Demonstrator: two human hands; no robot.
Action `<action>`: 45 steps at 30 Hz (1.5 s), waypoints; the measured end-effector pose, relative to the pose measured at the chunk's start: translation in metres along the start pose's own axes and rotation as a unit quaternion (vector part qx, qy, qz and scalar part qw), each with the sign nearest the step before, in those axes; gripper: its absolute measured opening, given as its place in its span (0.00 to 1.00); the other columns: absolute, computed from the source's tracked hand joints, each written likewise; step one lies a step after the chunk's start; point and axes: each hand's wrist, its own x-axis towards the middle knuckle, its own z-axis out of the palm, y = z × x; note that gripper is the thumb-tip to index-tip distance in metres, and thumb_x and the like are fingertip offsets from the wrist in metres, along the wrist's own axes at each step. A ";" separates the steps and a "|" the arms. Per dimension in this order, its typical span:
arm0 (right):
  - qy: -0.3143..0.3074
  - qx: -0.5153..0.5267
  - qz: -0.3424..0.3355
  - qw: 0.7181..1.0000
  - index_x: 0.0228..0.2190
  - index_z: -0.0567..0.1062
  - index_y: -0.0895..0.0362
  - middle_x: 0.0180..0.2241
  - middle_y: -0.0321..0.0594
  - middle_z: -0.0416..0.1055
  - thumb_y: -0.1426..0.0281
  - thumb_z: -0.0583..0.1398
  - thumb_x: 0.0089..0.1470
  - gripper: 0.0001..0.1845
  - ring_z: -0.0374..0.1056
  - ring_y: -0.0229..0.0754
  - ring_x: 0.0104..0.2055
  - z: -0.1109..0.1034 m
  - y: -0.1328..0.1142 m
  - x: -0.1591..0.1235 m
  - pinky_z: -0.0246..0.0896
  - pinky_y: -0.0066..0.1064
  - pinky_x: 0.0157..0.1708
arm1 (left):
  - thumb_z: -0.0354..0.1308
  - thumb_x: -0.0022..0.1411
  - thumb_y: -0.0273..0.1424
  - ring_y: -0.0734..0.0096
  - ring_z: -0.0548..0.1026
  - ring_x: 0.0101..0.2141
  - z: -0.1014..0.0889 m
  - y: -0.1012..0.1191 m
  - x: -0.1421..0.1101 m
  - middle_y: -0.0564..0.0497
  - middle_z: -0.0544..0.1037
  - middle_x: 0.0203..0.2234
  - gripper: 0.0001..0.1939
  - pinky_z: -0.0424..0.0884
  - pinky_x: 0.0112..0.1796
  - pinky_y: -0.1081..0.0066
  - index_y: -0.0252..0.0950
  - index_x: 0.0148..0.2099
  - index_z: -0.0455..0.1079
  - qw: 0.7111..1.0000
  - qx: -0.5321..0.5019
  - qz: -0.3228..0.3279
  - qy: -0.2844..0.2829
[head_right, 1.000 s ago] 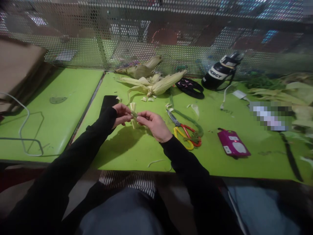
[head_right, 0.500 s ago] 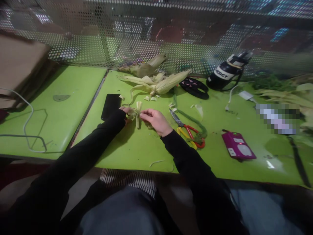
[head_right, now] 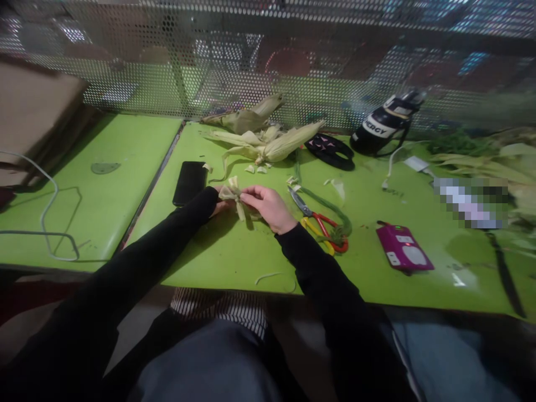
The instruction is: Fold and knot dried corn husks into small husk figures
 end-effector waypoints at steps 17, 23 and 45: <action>0.087 -0.295 -0.261 0.915 0.33 0.77 0.55 0.34 0.39 0.75 0.69 0.62 0.56 0.03 0.70 0.41 0.36 0.000 -0.022 -0.025 0.66 0.36 0.37 | 0.69 0.52 0.34 0.79 0.70 0.22 0.014 0.024 -0.017 0.54 0.72 0.22 0.16 0.71 0.23 0.77 0.27 0.38 0.73 0.997 -0.065 0.041 0.009; 0.082 -0.282 -0.276 0.915 0.33 0.77 0.54 0.33 0.37 0.76 0.70 0.63 0.55 0.02 0.70 0.40 0.35 0.001 -0.023 -0.027 0.67 0.35 0.36 | 0.67 0.53 0.38 0.82 0.68 0.18 0.012 0.019 -0.013 0.55 0.71 0.21 0.17 0.69 0.21 0.77 0.28 0.36 0.71 0.994 -0.099 0.034 0.006; 0.112 -0.311 -0.311 0.891 0.33 0.78 0.55 0.33 0.37 0.77 0.71 0.64 0.55 0.02 0.71 0.40 0.34 0.007 -0.024 -0.034 0.68 0.35 0.36 | 0.74 0.39 0.36 0.69 0.79 0.29 0.016 0.009 -0.010 0.48 0.79 0.32 0.26 0.77 0.34 0.68 0.33 0.38 0.65 0.983 -0.178 0.028 0.024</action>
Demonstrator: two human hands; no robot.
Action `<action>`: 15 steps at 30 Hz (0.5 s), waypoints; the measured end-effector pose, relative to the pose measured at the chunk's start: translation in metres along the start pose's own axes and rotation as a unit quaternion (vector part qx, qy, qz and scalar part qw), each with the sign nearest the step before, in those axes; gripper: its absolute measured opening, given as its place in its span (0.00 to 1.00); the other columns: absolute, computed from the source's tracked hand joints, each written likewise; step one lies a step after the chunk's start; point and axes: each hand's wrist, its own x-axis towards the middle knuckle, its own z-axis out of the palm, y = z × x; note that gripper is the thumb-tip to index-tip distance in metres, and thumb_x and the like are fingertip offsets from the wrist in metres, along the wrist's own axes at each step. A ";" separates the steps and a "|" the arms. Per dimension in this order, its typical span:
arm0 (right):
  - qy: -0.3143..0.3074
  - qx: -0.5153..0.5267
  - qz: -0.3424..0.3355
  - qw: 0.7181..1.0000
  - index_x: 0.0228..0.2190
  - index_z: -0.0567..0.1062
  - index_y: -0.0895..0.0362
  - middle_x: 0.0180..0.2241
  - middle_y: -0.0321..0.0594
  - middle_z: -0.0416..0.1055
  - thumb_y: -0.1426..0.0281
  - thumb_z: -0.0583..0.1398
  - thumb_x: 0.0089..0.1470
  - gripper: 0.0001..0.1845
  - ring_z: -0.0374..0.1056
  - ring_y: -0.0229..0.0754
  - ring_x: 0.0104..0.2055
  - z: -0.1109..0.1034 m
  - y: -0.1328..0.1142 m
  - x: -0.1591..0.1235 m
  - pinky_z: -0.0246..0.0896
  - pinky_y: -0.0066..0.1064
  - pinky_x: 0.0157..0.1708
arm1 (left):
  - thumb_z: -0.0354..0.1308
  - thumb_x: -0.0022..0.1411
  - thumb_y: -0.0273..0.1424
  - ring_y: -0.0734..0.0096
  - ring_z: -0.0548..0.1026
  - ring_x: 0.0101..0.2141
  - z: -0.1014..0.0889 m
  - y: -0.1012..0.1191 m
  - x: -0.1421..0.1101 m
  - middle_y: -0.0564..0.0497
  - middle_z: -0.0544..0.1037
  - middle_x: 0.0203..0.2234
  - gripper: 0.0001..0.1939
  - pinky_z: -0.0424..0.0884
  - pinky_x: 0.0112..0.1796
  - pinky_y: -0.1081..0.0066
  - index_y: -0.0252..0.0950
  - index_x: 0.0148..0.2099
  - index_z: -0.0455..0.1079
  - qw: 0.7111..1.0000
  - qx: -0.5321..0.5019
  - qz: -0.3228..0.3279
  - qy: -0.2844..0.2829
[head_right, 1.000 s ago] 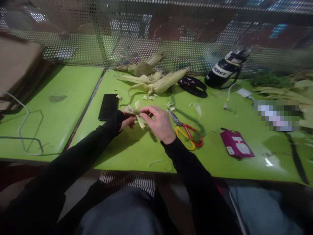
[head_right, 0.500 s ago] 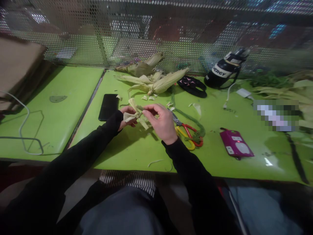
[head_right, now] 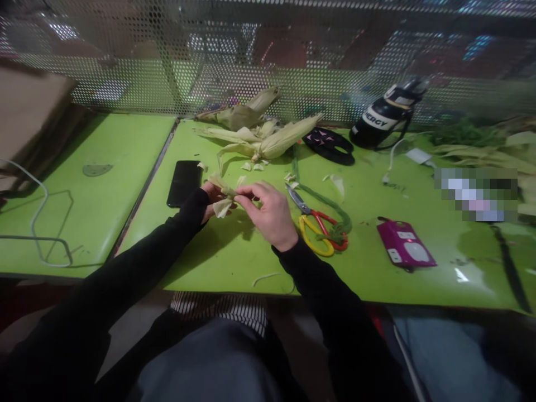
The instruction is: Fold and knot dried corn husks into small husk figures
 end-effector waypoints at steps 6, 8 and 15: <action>0.001 -0.017 -0.009 1.000 0.34 0.78 0.54 0.34 0.38 0.77 0.71 0.63 0.57 0.02 0.71 0.42 0.36 -0.002 -0.002 0.000 0.68 0.37 0.38 | 0.73 0.46 0.38 0.66 0.79 0.35 -0.010 0.003 -0.001 0.47 0.80 0.32 0.22 0.76 0.41 0.66 0.34 0.38 0.68 0.998 0.033 0.012 -0.058; 0.003 -0.024 -0.015 1.000 0.34 0.78 0.53 0.35 0.39 0.77 0.70 0.62 0.57 0.03 0.71 0.43 0.37 -0.003 -0.002 -0.001 0.68 0.39 0.38 | 0.72 0.47 0.39 0.66 0.79 0.36 -0.013 0.003 -0.001 0.48 0.79 0.32 0.21 0.75 0.40 0.66 0.34 0.36 0.68 0.997 0.040 0.019 -0.058; 0.019 -0.026 -0.031 0.999 0.34 0.79 0.52 0.34 0.38 0.78 0.70 0.63 0.56 0.03 0.72 0.43 0.36 -0.003 -0.003 -0.003 0.68 0.40 0.38 | 0.72 0.45 0.43 0.68 0.76 0.31 -0.009 0.001 -0.002 0.50 0.75 0.27 0.25 0.73 0.31 0.70 0.34 0.38 0.69 0.996 0.071 0.049 -0.002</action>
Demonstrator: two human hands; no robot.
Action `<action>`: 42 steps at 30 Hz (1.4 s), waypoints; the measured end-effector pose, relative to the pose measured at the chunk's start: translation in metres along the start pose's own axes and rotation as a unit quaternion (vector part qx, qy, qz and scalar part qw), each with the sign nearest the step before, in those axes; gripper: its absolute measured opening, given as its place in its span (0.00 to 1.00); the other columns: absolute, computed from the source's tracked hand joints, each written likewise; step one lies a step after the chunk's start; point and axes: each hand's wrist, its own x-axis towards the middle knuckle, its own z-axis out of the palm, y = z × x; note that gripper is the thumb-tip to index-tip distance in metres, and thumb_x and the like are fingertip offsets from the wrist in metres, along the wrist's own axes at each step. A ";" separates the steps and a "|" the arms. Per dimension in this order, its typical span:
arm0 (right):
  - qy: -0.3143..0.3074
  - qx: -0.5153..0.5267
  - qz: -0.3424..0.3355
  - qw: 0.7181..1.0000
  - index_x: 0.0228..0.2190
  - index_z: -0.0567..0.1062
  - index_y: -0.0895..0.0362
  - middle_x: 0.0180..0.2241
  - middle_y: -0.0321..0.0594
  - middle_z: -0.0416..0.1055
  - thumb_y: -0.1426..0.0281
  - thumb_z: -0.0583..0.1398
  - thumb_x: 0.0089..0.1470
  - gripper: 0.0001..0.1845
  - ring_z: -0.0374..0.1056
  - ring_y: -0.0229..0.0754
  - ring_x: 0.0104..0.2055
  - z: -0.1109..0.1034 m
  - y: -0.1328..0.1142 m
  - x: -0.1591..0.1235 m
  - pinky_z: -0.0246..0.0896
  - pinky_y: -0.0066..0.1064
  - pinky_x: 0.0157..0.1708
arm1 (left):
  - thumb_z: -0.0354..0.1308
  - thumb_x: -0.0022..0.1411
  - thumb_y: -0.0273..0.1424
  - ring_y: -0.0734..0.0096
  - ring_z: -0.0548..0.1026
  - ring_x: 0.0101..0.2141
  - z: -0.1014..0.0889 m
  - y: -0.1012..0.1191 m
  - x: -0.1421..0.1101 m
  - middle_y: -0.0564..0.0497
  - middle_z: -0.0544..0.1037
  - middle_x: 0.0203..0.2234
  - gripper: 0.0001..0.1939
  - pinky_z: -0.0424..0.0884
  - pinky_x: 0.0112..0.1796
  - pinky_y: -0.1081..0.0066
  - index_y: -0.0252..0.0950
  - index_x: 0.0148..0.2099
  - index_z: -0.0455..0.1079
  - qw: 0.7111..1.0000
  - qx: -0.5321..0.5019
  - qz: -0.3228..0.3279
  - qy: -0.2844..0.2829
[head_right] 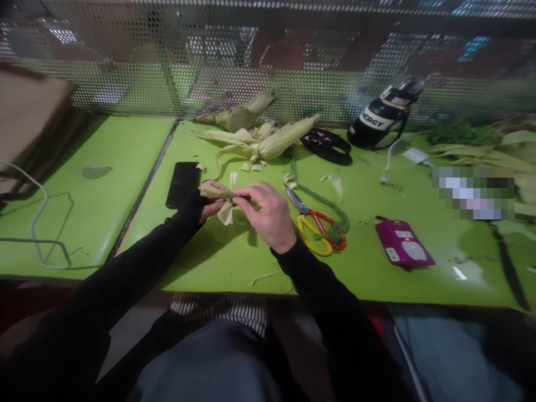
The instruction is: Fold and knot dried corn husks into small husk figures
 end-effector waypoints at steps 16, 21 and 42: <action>-0.054 0.052 0.057 0.996 0.34 0.78 0.54 0.34 0.38 0.77 0.69 0.62 0.56 0.04 0.71 0.42 0.37 -0.007 -0.001 0.003 0.67 0.38 0.39 | 0.69 0.51 0.44 0.76 0.75 0.30 0.017 0.012 -0.010 0.54 0.75 0.31 0.31 0.72 0.34 0.74 0.40 0.51 0.61 0.998 -0.040 0.031 0.037; -0.107 0.254 0.204 0.939 0.35 0.78 0.55 0.35 0.38 0.78 0.62 0.64 0.53 0.10 0.72 0.40 0.34 -0.013 0.006 0.005 0.69 0.35 0.38 | 0.66 0.51 0.50 0.67 0.78 0.38 0.018 0.014 -0.010 0.46 0.78 0.37 0.27 0.74 0.42 0.68 0.36 0.45 0.70 0.998 -0.037 0.039 -0.023; -0.013 0.062 0.076 0.995 0.35 0.77 0.53 0.35 0.40 0.77 0.64 0.61 0.58 0.07 0.70 0.45 0.38 -0.005 0.008 0.002 0.64 0.42 0.41 | 0.70 0.47 0.46 0.66 0.78 0.34 0.012 0.007 -0.006 0.45 0.78 0.36 0.31 0.76 0.32 0.70 0.33 0.48 0.69 0.995 -0.069 -0.062 -0.023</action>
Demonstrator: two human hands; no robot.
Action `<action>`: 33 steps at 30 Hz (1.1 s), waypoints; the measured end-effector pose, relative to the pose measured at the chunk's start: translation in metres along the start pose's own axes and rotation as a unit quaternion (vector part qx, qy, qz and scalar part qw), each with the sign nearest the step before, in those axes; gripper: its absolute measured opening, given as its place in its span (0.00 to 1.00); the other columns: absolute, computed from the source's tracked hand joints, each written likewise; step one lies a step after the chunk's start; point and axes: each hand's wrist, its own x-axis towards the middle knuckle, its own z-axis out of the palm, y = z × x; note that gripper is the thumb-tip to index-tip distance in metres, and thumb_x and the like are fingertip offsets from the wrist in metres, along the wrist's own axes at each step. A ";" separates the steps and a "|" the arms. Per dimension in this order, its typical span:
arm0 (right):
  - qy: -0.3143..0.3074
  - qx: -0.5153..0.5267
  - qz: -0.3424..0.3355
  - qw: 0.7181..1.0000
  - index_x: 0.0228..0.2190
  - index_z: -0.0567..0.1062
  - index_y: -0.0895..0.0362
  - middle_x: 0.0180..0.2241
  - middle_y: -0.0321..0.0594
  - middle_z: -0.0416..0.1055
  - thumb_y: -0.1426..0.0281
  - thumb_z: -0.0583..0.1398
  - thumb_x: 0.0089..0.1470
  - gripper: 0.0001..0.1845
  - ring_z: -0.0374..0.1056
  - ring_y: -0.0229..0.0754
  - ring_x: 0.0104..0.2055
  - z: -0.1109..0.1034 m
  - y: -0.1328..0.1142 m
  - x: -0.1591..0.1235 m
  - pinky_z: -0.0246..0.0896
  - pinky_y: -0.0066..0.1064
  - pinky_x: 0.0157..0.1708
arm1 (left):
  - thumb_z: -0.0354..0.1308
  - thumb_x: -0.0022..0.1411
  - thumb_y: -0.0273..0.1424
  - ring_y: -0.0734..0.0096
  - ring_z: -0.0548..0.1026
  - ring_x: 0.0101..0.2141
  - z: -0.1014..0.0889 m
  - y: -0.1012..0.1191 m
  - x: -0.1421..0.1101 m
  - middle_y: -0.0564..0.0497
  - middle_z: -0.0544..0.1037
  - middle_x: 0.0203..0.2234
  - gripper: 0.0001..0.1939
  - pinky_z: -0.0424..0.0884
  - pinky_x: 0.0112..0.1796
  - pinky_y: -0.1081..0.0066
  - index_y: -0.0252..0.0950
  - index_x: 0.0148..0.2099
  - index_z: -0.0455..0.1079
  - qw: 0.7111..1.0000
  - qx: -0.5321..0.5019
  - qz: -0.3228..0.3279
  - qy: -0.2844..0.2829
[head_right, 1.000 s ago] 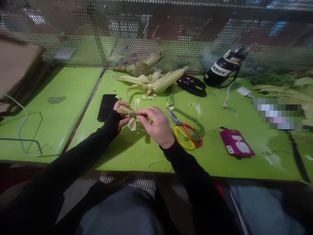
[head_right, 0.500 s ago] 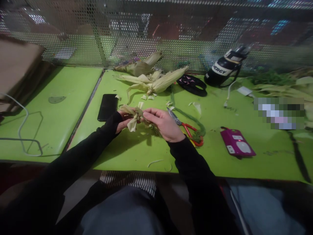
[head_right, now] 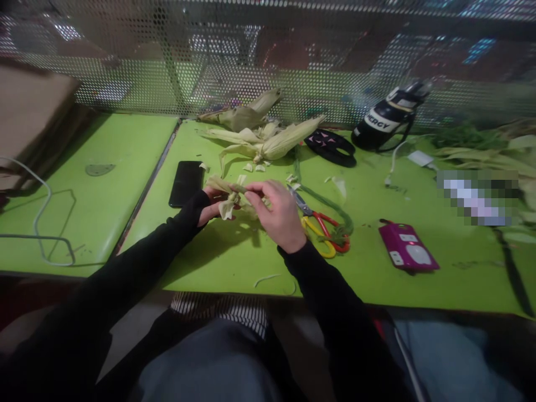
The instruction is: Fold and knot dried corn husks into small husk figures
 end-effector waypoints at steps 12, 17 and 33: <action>0.018 -0.229 -0.168 0.959 0.38 0.76 0.52 0.35 0.43 0.77 0.67 0.56 0.62 0.08 0.67 0.48 0.36 0.003 0.004 -0.004 0.57 0.41 0.37 | 0.67 0.52 0.35 0.70 0.76 0.34 -0.005 0.003 -0.001 0.41 0.73 0.50 0.42 0.72 0.26 0.76 0.42 0.65 0.52 0.995 0.056 -0.007 0.084; 0.064 -0.307 -0.196 0.929 0.39 0.75 0.57 0.34 0.44 0.77 0.68 0.56 0.62 0.09 0.67 0.45 0.35 0.009 0.003 -0.011 0.59 0.38 0.36 | 0.66 0.52 0.29 0.78 0.72 0.29 0.001 0.017 -0.007 0.41 0.74 0.47 0.27 0.67 0.22 0.80 0.34 0.55 0.67 0.969 0.176 0.049 0.165; -0.233 -0.476 0.135 0.837 0.31 0.72 0.60 0.28 0.49 0.72 0.68 0.55 0.55 0.08 0.68 0.49 0.29 -0.098 0.051 -0.055 0.61 0.38 0.28 | 0.62 0.61 0.30 0.76 0.80 0.29 0.025 0.027 -0.018 0.52 0.80 0.30 0.12 0.75 0.26 0.80 0.34 0.38 0.60 0.994 -0.083 -0.050 0.057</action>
